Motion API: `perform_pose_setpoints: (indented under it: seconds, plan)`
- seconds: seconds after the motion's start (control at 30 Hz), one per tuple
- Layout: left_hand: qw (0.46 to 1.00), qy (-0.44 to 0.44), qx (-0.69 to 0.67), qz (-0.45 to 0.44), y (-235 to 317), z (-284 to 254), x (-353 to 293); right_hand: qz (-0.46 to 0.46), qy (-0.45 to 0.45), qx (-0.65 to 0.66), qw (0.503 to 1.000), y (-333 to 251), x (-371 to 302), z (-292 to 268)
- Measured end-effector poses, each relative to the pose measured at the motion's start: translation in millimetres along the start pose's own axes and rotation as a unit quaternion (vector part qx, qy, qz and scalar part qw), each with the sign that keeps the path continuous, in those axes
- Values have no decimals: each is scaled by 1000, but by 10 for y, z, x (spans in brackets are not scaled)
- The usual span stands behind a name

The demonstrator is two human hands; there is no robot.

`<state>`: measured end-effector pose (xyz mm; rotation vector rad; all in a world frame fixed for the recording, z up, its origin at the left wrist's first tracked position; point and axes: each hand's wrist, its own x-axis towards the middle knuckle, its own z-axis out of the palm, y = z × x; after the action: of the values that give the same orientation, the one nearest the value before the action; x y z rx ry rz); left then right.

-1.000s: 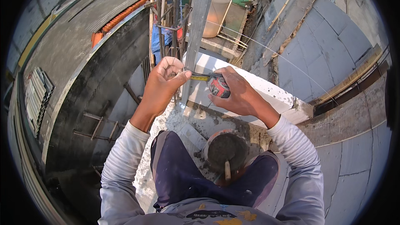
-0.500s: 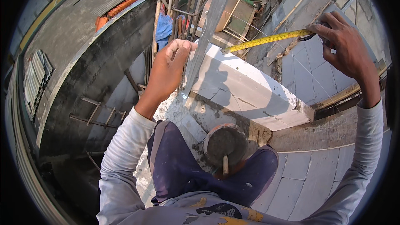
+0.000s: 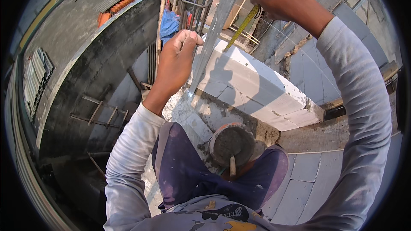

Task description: The person measures a wall section with a tape measure, then picks up a white rectangular tile and applies mortar to its back using a trowel. The tile is placed onto the wall and pressed into position.

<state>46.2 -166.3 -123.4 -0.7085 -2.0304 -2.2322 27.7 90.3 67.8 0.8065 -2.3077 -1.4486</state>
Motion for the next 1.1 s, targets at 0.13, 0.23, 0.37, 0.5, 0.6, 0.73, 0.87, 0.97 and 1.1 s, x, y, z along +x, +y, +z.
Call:
perform_pose_setpoints:
  seconds: [0.13,0.23,0.37,0.5,0.6,0.73,0.87,0.97,1.1]
  plan:
    - [1000,-3,-8,13,-61,4,4,-41,93,-103,989,7,33,147]
    - [1000,1,-2,15,-88,3,2,-62,168,-96,979,49,4,194]
    - [1000,14,0,11,-56,25,5,-62,176,-96,978,55,11,84]
    - [999,33,-37,-6,-22,69,19,-53,80,-110,989,3,-49,-235]
    - [998,41,-50,-17,-25,22,36,70,-14,73,995,-230,-332,-481]
    - [997,44,-68,9,-33,-85,55,120,-183,301,928,-844,-958,-780]
    - [997,29,-72,-10,-11,2,79,206,-264,438,834,-1220,-1509,-342]
    - [997,27,-69,-15,8,-43,99,249,-271,546,752,-1339,-1607,-168]
    - [998,26,-58,-11,-31,-81,74,207,-272,611,714,-1965,-1710,185]
